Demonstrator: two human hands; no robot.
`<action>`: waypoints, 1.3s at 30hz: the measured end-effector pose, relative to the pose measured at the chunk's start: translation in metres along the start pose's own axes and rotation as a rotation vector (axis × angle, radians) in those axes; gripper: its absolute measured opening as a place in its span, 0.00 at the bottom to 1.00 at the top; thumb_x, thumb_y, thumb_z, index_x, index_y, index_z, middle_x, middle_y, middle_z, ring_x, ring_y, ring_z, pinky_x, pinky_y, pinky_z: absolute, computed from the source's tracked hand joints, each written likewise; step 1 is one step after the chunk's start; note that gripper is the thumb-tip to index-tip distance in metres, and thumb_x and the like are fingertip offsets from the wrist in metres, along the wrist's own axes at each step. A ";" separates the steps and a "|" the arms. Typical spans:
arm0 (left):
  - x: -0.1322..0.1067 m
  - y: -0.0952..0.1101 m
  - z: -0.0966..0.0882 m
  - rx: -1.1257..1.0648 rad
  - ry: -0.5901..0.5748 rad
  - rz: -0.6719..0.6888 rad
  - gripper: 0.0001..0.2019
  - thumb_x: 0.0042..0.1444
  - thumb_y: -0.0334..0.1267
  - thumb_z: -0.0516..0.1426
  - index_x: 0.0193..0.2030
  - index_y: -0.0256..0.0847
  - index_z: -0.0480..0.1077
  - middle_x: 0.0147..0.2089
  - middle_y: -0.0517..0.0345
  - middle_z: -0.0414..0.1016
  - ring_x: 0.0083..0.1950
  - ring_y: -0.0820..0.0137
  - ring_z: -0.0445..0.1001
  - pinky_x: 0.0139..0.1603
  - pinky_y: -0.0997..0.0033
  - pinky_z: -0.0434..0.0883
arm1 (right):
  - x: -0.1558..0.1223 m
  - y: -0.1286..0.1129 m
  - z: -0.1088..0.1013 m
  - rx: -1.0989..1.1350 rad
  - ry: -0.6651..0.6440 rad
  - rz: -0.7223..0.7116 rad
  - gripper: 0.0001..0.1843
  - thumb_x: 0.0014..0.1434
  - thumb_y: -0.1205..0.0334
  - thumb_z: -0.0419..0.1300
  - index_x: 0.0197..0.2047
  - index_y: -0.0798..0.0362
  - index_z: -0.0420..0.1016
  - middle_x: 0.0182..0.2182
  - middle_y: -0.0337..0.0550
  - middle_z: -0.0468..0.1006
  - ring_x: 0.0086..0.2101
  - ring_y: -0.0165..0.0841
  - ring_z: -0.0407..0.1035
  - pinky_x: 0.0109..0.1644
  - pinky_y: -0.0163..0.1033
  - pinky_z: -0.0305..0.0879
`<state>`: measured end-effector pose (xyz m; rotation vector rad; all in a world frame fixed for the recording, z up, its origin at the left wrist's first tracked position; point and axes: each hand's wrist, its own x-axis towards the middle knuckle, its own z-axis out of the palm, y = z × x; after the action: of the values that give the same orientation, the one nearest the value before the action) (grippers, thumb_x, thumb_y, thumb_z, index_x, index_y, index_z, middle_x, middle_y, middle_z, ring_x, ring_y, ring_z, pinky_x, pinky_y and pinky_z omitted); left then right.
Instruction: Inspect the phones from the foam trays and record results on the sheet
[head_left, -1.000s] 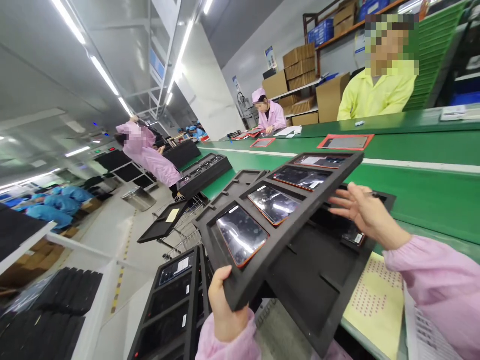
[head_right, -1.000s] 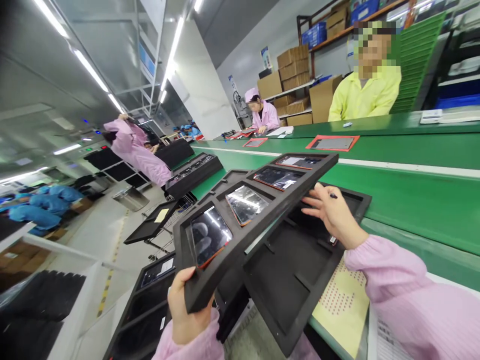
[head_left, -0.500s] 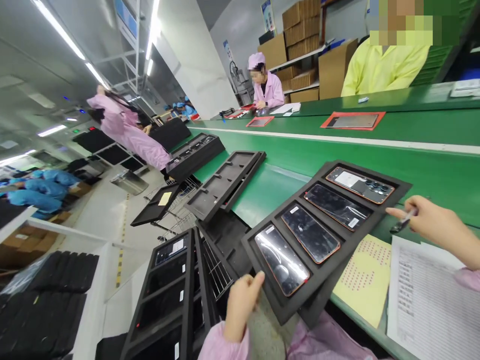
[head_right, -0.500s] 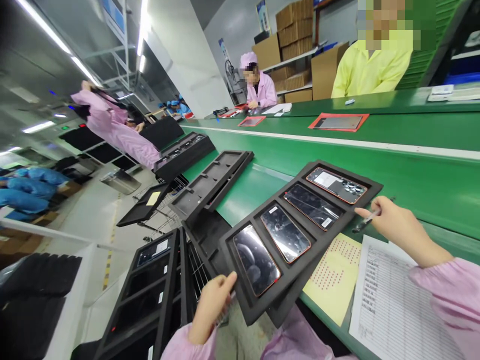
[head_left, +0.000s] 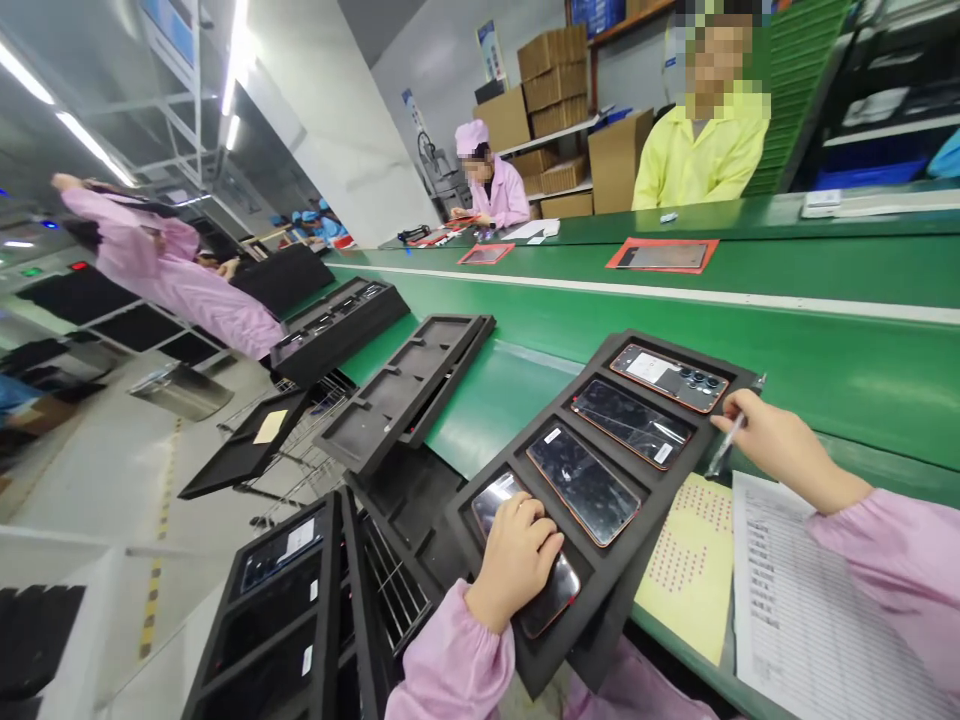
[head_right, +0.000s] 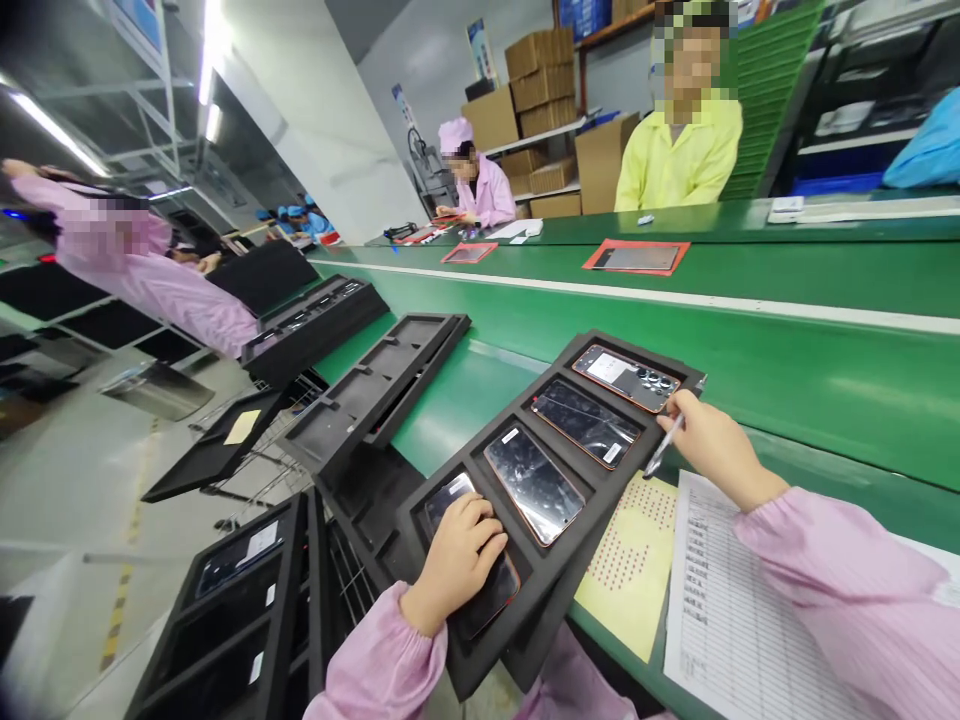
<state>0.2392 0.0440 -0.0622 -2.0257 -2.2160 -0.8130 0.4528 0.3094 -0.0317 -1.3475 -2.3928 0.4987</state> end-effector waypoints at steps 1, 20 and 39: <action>0.000 0.000 -0.001 0.017 0.011 0.020 0.14 0.60 0.36 0.50 0.26 0.40 0.72 0.33 0.51 0.72 0.41 0.61 0.70 0.41 0.58 0.71 | 0.005 0.005 0.000 -0.012 0.015 0.010 0.13 0.46 0.47 0.49 0.25 0.48 0.54 0.18 0.42 0.66 0.20 0.38 0.63 0.23 0.38 0.55; 0.010 -0.010 -0.028 -0.021 0.283 0.011 0.19 0.62 0.34 0.43 0.18 0.41 0.49 0.18 0.65 0.55 0.22 0.75 0.60 0.41 0.64 0.67 | 0.007 0.019 -0.003 -0.217 -0.072 -0.051 0.07 0.57 0.57 0.51 0.36 0.52 0.64 0.32 0.47 0.74 0.31 0.40 0.70 0.31 0.40 0.63; 0.005 0.025 -0.030 -0.300 0.468 -0.180 0.11 0.58 0.40 0.53 0.26 0.42 0.69 0.35 0.51 0.75 0.41 0.63 0.74 0.42 0.61 0.72 | 0.067 -0.004 -0.008 -0.371 -0.128 -0.340 0.13 0.66 0.57 0.56 0.44 0.59 0.70 0.32 0.42 0.73 0.31 0.31 0.70 0.37 0.40 0.70</action>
<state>0.2524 0.0367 -0.0254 -1.5217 -2.1119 -1.5357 0.4209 0.3668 -0.0139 -1.0265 -2.8469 0.0484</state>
